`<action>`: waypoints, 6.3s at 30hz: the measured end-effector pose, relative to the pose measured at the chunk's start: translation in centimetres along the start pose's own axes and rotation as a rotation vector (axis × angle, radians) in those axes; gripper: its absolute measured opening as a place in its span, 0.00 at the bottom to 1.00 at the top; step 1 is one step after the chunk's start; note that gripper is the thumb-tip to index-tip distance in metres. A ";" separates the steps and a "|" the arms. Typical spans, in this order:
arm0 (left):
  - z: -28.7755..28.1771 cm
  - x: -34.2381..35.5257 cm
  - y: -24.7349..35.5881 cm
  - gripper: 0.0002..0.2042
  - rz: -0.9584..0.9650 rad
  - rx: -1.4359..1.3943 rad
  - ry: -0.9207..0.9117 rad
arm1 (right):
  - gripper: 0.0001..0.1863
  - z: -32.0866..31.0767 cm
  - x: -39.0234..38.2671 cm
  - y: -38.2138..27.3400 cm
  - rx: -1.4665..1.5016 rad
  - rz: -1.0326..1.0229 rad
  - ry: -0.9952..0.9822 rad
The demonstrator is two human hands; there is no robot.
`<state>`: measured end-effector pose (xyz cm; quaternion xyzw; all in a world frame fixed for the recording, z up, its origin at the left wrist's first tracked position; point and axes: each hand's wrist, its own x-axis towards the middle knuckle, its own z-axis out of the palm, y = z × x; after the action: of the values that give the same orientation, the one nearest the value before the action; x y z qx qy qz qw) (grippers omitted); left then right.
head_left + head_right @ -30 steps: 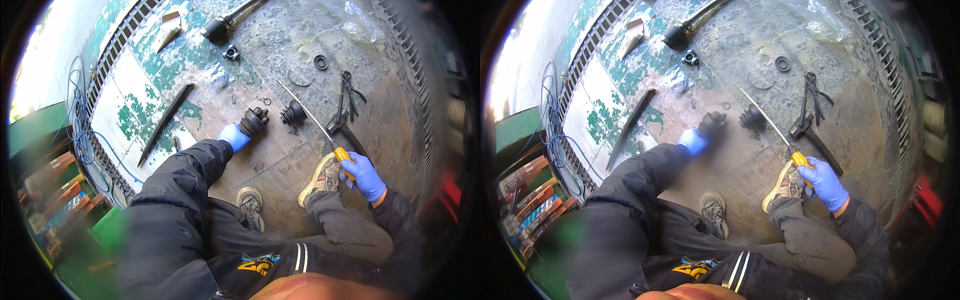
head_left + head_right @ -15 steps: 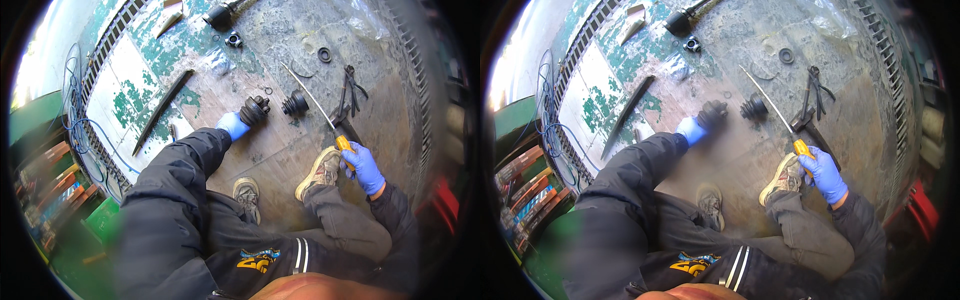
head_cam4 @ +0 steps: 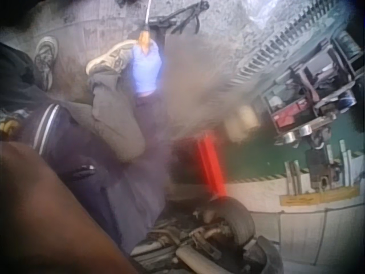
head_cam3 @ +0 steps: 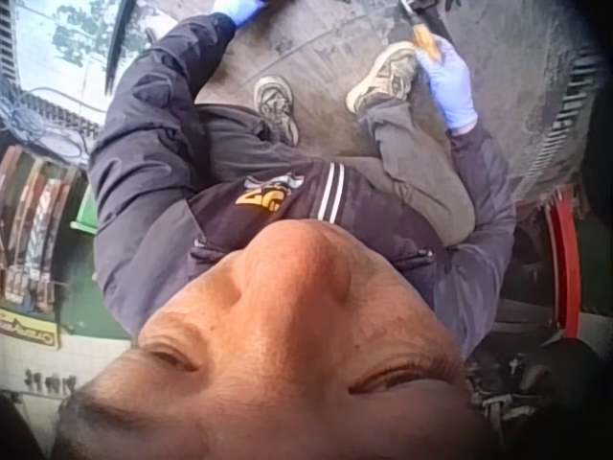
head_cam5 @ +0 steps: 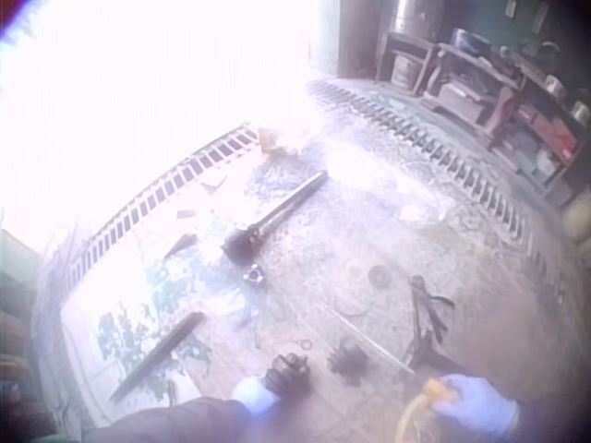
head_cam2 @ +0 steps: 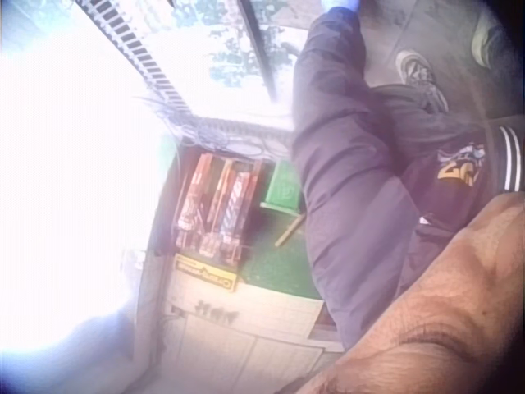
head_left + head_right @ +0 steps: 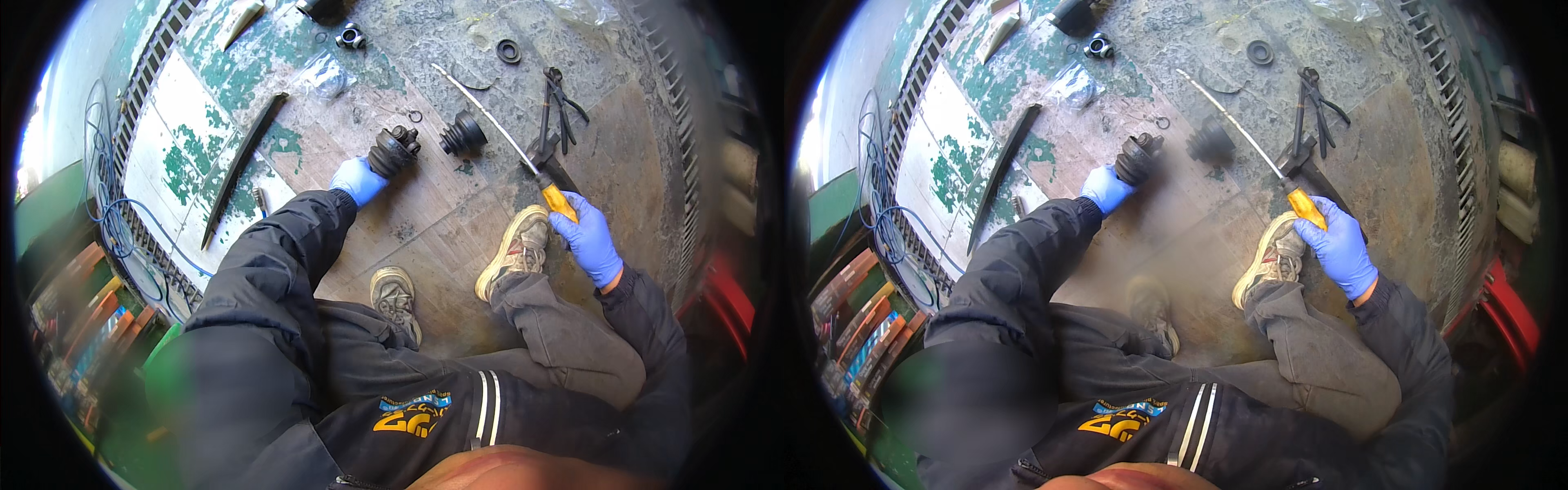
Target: The person sits on the floor and uses pliers and a hammer to remove a clip and separate components of a driveshaft assembly. They then place a small metal ring onto the shaft and reassemble the joint, tapping it with the hammer to secure the parts.
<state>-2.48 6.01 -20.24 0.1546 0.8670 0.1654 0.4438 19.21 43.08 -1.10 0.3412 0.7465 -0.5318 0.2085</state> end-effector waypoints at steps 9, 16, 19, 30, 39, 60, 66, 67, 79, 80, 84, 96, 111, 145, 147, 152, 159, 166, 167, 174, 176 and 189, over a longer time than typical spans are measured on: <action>0.2 0.0 -0.3 0.24 -0.024 -0.019 0.012 | 0.23 0.3 0.8 2.7 -0.197 -0.073 0.096; 1.1 0.4 -1.1 0.25 0.083 -0.067 0.045 | 0.26 0.5 1.6 6.2 -0.527 -0.059 0.027; 1.2 0.6 -1.3 0.24 0.090 -0.047 0.042 | 0.24 0.6 2.1 8.2 -0.629 -0.008 0.024; 0.2 -0.7 -0.7 0.21 0.015 -0.086 0.129 | 0.24 1.6 5.2 5.6 -1.216 0.166 -0.209; -1.7 -0.2 -4.3 0.21 -0.112 -0.179 0.217 | 0.19 4.1 15.1 -8.5 -1.235 -0.387 -0.259; -4.9 -1.3 -2.2 0.18 -0.336 -0.202 0.043 | 0.16 30.6 35.1 -28.4 -1.107 -0.660 0.044; -5.8 -1.4 -1.8 0.18 -0.309 -0.188 -0.008 | 0.17 30.7 35.4 -28.0 -1.097 -0.600 0.073; -5.8 -1.4 -1.8 0.18 -0.310 -0.199 0.004 | 0.17 30.8 35.5 -27.8 -1.061 -0.614 0.102; -5.2 -1.1 -1.9 0.20 -0.324 -0.123 0.015 | 0.16 29.3 36.6 -27.1 -1.085 -0.692 0.007; -5.2 -1.2 -1.9 0.20 -0.323 -0.127 0.013 | 0.15 29.1 36.6 -27.1 -1.127 -0.717 -0.007; -5.4 -1.4 -2.0 0.19 -0.298 -0.129 0.013 | 0.14 28.1 37.2 -26.7 -1.142 -0.736 -0.046; -5.3 -1.5 -2.0 0.18 -0.319 -0.147 0.023 | 0.11 25.7 36.2 -25.1 -0.976 -0.972 0.122; -3.4 -0.3 -2.8 0.20 -0.337 -0.121 0.047 | 0.14 28.1 37.1 -26.3 -1.108 -0.611 0.079; -2.5 0.0 -3.1 0.22 -0.321 -0.100 0.117 | 0.14 22.0 37.7 -20.8 -0.999 -0.698 0.118; -2.4 0.0 -3.2 0.21 -0.312 -0.066 0.135 | 0.13 21.7 36.4 -21.1 -0.926 -0.729 0.024; -2.2 -0.2 -3.3 0.20 -0.295 -0.084 0.171 | 0.15 18.6 32.2 -20.0 -0.667 -0.812 -0.415; -2.0 0.0 -3.6 0.21 -0.293 -0.048 0.175 | 0.14 14.3 29.5 -13.7 -0.683 -0.446 -0.686; -1.6 -0.1 -3.4 0.21 -0.276 -0.032 0.235 | 0.16 15.5 28.7 -13.1 -1.079 -0.633 -0.612; -1.7 -0.2 -3.4 0.21 -0.274 -0.035 0.238 | 0.16 15.7 28.4 -13.4 -1.107 -0.656 -0.605; -1.7 -0.4 -3.3 0.21 -0.273 -0.057 0.256 | 0.11 15.1 27.5 -14.0 -1.167 -0.741 -0.412; -1.8 -0.4 -3.3 0.21 -0.270 -0.038 0.242 | 0.10 14.8 27.8 -14.1 -1.246 -0.744 -0.417; -2.0 -0.5 -3.1 0.21 -0.299 -0.036 0.236 | 0.10 15.6 27.9 -14.5 -1.176 -0.646 -0.274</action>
<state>-4.21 2.77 -20.13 -0.0043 0.9232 0.1301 0.3616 -11.19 33.58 -15.88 -0.1388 0.9425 -0.1119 0.2827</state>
